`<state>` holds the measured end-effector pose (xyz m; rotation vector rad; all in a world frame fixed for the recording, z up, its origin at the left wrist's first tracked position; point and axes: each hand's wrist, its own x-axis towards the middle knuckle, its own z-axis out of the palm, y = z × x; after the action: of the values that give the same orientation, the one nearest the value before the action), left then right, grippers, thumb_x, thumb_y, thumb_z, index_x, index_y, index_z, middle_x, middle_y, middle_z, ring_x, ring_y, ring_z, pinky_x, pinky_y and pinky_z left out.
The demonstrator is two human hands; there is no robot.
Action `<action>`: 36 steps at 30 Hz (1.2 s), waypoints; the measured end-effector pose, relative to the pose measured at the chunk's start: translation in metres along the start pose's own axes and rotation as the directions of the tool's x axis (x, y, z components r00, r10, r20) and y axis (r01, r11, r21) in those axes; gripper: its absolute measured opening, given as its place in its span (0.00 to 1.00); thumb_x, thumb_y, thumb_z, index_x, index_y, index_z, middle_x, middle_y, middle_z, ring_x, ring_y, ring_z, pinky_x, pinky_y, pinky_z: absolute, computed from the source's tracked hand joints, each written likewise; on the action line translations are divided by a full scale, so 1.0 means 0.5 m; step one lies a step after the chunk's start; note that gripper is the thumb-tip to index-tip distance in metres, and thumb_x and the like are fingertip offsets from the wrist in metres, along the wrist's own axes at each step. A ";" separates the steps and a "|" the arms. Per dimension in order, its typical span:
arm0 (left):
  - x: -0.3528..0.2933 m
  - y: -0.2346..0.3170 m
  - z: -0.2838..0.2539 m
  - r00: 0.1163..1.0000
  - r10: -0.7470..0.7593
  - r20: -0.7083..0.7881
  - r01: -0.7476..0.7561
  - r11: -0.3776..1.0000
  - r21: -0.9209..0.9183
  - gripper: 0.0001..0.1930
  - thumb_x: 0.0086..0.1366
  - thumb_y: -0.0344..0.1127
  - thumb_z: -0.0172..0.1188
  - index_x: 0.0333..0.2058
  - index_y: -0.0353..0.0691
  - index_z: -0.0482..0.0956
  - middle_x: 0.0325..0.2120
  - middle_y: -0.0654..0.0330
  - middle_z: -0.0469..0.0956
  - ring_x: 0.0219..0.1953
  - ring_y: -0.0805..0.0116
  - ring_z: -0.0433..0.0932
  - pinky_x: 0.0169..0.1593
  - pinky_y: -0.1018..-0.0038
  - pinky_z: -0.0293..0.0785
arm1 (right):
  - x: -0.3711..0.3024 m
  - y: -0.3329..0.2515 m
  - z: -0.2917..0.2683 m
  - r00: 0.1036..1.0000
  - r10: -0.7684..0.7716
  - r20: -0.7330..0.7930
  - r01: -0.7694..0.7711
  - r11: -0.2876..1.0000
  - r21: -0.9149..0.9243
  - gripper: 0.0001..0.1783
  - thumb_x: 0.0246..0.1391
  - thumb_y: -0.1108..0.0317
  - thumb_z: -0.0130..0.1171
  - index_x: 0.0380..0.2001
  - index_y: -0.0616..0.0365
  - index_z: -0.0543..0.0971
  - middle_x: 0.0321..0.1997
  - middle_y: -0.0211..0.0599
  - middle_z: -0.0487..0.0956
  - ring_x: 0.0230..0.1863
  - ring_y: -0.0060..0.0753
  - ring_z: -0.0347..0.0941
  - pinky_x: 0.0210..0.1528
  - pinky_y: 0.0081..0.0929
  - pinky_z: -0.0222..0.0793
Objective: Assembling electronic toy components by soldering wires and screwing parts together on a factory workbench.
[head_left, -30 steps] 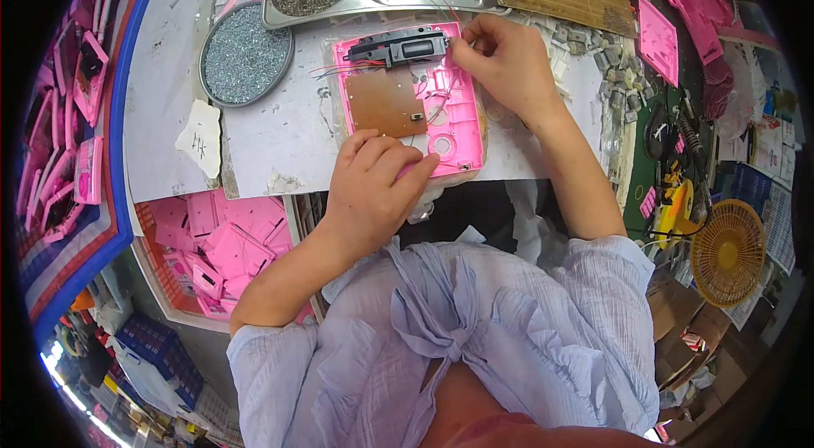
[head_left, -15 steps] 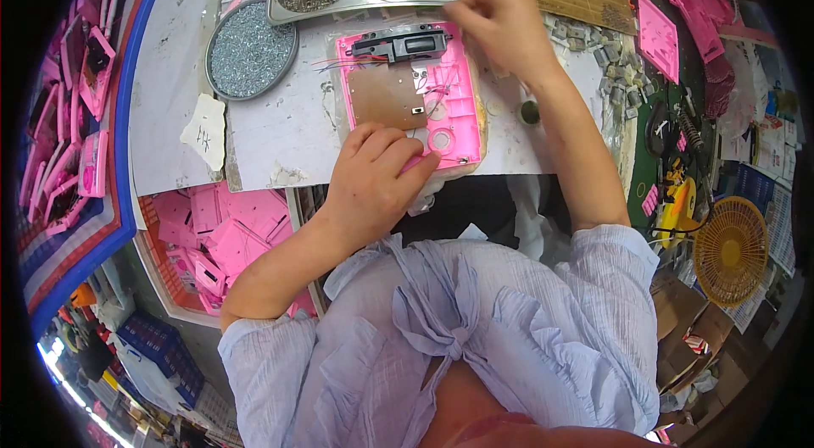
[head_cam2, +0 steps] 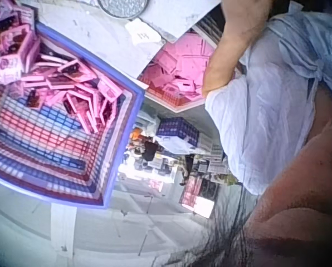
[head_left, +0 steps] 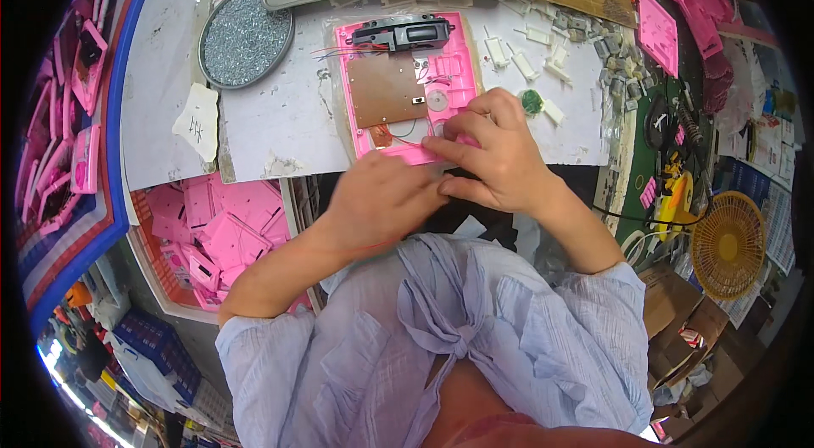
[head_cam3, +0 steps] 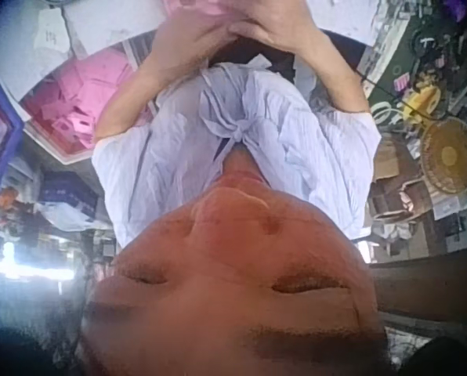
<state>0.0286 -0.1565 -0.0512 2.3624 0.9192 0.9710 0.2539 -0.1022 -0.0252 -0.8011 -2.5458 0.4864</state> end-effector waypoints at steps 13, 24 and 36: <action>-0.124 0.017 -0.010 0.894 -0.422 0.151 0.405 0.905 0.130 0.07 0.58 0.30 0.66 0.32 0.39 0.76 0.26 0.55 0.71 0.28 0.53 0.75 0.30 0.59 0.70 | 0.056 -0.071 0.103 0.999 0.025 -0.047 -0.024 1.000 0.020 0.20 0.42 0.62 0.73 0.41 0.52 0.82 0.40 0.29 0.79 0.45 0.39 0.71 0.52 0.46 0.62; -0.073 -0.065 -0.067 0.975 -0.215 0.064 0.213 0.976 0.034 0.11 0.55 0.32 0.71 0.35 0.41 0.80 0.30 0.57 0.77 0.32 0.54 0.78 0.33 0.62 0.73 | 0.057 -0.072 0.091 0.999 0.032 -0.010 -0.032 0.998 -0.059 0.15 0.41 0.59 0.71 0.32 0.50 0.79 0.36 0.32 0.76 0.43 0.39 0.70 0.46 0.42 0.63; -0.062 -0.090 -0.068 0.986 -0.140 0.096 0.147 0.987 -0.070 0.15 0.49 0.28 0.76 0.37 0.43 0.83 0.28 0.59 0.77 0.28 0.59 0.78 0.29 0.66 0.73 | 0.323 0.510 -0.342 0.826 0.090 -0.556 -0.329 0.879 -0.347 0.07 0.51 0.69 0.66 0.33 0.59 0.84 0.35 0.38 0.83 0.40 0.39 0.78 0.44 0.35 0.74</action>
<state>-0.0319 -0.1432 -0.0693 2.2225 0.9842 0.8216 0.3337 0.2263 0.0532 -1.1983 -2.0596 -0.2387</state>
